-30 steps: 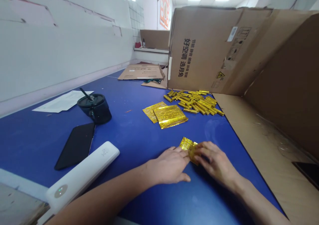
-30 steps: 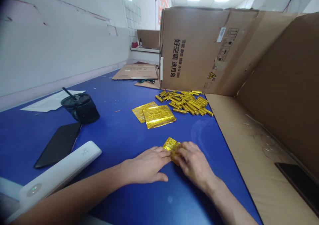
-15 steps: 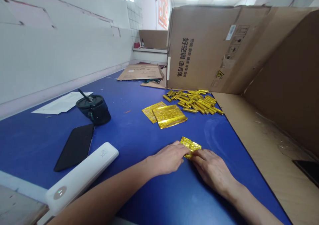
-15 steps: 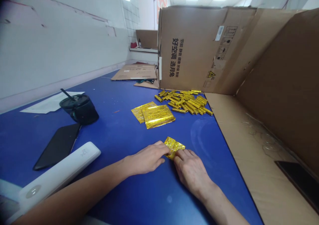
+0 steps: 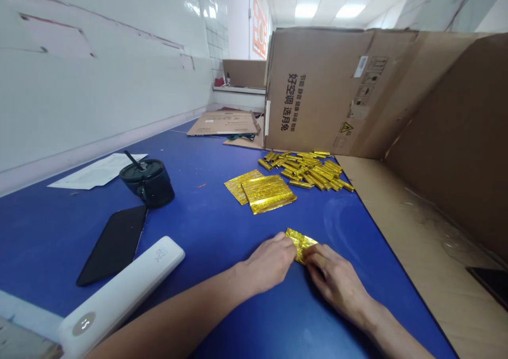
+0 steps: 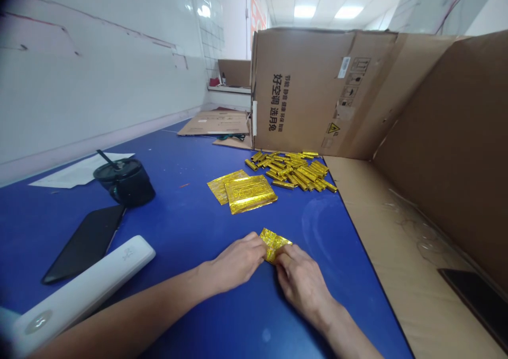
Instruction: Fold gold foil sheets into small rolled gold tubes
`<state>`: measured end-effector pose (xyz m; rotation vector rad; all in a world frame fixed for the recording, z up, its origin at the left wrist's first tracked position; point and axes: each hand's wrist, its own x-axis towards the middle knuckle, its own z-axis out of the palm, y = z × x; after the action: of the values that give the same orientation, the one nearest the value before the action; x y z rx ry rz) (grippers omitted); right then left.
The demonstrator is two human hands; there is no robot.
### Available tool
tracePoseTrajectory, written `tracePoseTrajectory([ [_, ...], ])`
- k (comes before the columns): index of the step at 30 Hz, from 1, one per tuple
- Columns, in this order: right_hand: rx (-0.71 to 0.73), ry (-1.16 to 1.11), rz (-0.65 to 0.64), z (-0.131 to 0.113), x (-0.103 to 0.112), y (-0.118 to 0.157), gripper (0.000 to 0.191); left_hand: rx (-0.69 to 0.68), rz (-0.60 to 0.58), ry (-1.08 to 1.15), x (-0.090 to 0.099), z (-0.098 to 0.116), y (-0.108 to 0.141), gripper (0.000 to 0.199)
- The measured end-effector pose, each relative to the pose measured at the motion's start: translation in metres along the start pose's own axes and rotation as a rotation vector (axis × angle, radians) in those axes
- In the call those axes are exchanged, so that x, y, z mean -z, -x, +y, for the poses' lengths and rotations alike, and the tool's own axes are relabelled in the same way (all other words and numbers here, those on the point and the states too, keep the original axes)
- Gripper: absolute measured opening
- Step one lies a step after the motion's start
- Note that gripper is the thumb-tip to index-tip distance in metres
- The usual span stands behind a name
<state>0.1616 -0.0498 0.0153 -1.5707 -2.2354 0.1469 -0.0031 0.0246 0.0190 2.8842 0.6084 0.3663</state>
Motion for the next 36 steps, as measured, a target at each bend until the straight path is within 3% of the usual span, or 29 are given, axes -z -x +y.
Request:
tracePoseTrajectory([
  [8,-0.006,0.059,0.014,-0.007,0.002,0.002,0.023,0.079,0.014,0.033,0.001,0.002,0.000,0.015],
  [19,-0.093,-0.059,0.007,0.001,0.000,-0.003,0.025,0.183,-0.022,0.108,-0.004,-0.006,-0.005,0.013],
  [36,-0.251,-0.024,0.005,-0.003,-0.003,-0.006,0.018,0.171,-0.034,0.225,0.006,-0.016,-0.003,0.016],
])
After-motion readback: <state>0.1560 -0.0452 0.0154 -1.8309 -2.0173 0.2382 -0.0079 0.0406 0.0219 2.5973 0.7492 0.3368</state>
